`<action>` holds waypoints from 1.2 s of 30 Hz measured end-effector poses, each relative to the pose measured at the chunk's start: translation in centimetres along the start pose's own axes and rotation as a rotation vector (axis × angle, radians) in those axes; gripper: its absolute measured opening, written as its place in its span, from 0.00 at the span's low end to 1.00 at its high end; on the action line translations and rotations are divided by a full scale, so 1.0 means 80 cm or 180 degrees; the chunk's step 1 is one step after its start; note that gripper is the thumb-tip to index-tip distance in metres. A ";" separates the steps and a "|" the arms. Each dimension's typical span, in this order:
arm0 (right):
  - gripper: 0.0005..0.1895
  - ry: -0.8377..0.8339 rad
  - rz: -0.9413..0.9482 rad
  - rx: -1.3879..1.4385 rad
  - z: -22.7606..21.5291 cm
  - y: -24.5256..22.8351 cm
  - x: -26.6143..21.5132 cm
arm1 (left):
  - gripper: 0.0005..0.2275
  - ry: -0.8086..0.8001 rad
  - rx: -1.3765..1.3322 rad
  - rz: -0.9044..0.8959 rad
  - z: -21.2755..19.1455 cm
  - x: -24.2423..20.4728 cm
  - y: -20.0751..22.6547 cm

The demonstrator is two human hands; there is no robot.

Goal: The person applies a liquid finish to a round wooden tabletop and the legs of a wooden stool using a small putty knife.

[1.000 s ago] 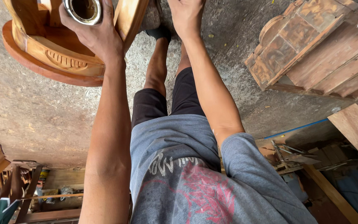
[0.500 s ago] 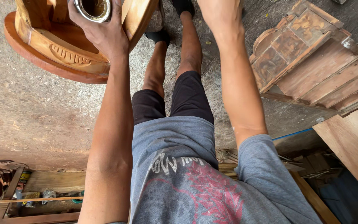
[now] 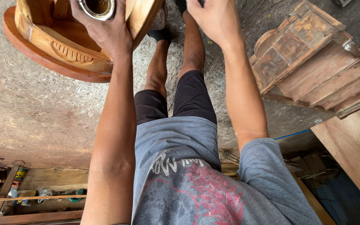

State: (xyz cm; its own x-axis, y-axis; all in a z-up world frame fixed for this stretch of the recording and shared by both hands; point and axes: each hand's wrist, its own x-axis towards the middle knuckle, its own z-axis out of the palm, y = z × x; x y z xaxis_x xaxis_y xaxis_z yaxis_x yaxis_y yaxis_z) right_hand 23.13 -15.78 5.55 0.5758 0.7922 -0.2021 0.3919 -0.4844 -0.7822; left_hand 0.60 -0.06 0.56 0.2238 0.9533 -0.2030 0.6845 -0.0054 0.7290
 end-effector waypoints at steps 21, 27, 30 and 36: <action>0.15 0.0787 0.0899 0.1907 0.054 0.021 -0.068 | 0.41 0.0205 -0.0106 -0.0025 0.005 0.004 0.004; 0.15 0.0279 0.1096 0.1599 0.056 -0.003 -0.122 | 0.44 -0.0269 -0.0558 0.0557 -0.051 -0.008 0.015; 0.15 0.0174 0.1185 0.1640 0.060 -0.014 -0.130 | 0.44 -0.0500 -0.1034 0.1012 -0.125 -0.012 0.010; 0.13 -0.0064 0.0937 0.1435 0.061 -0.060 -0.109 | 0.44 0.0599 -0.0873 0.1069 -0.220 0.015 -0.052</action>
State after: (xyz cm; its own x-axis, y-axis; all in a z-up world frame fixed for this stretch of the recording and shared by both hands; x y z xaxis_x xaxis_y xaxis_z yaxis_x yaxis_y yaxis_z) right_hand 12.71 -18.55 8.20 0.5992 0.6561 -0.4589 -0.1334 -0.4833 -0.8652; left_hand -14.19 6.40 8.79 0.2545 0.9507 0.1770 0.3816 -0.2669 0.8850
